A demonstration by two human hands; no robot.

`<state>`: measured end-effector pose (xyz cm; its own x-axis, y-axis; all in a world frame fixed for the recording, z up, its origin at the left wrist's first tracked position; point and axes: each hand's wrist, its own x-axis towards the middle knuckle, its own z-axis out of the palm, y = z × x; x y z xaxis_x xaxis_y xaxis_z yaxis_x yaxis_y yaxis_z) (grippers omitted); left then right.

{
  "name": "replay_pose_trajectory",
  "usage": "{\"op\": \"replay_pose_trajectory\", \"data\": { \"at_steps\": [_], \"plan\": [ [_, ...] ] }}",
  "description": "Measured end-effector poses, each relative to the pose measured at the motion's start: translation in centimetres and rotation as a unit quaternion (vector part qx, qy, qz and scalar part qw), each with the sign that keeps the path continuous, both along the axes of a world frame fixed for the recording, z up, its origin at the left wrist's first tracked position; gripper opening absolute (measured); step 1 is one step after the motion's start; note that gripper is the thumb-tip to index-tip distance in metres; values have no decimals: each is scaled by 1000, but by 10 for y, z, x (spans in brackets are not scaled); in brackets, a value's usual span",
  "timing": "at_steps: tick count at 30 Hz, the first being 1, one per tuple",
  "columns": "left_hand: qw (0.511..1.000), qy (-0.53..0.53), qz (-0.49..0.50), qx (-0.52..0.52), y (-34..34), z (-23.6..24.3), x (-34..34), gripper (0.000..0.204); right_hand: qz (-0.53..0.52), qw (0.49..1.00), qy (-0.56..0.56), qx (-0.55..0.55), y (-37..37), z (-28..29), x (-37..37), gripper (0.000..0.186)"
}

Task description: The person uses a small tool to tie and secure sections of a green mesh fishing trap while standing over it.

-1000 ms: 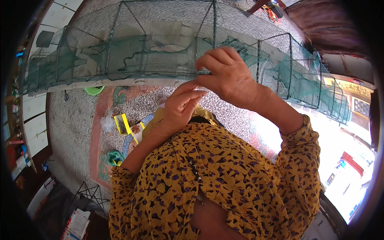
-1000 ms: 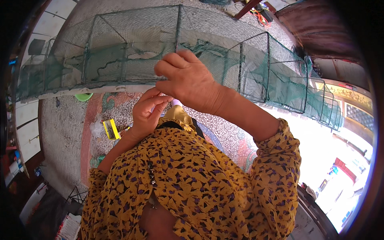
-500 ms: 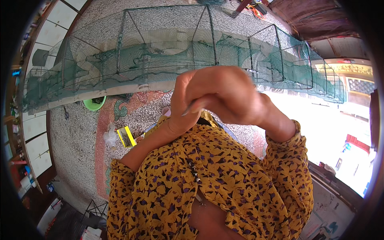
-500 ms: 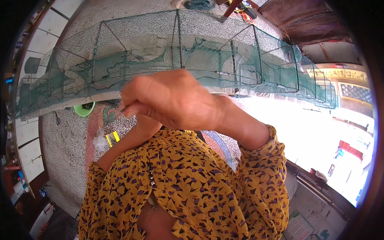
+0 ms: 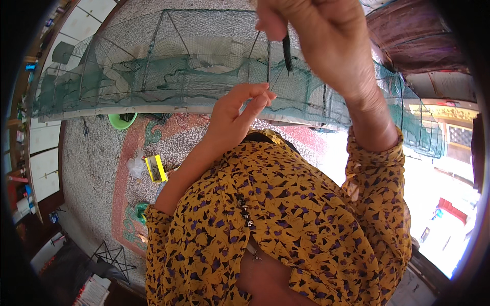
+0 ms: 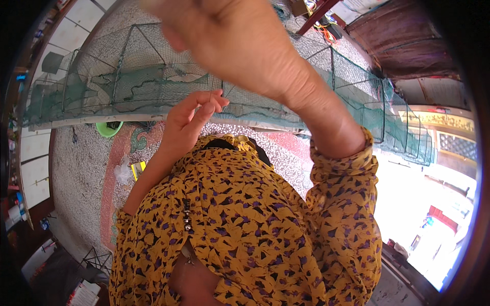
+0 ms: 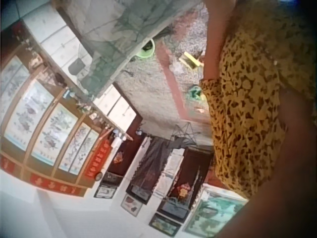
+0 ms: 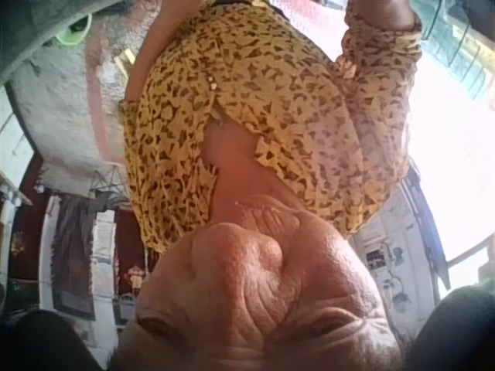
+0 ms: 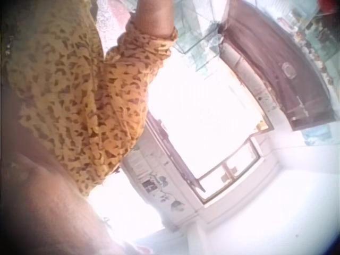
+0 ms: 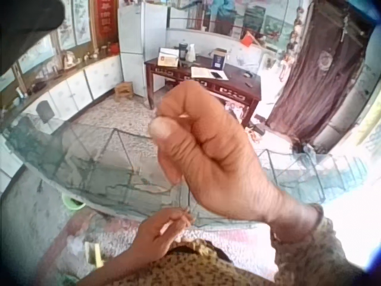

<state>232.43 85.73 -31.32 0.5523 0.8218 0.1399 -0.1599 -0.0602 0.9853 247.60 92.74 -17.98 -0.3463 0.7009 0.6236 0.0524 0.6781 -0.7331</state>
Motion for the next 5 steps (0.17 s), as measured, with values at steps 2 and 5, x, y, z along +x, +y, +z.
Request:
{"op": "replay_pose_trajectory", "data": {
  "at_steps": [2, 5],
  "plan": [
    [1000, -2, 8, 12, -6, 0, -9, 16, -4, 986, 92, -139, -2, 3, -1, 10],
    [999, -6, 20, -30, 3, 9, -5, 13, 27, 990, 87, -108, 26, -5, 5, 10]
  ]
}}
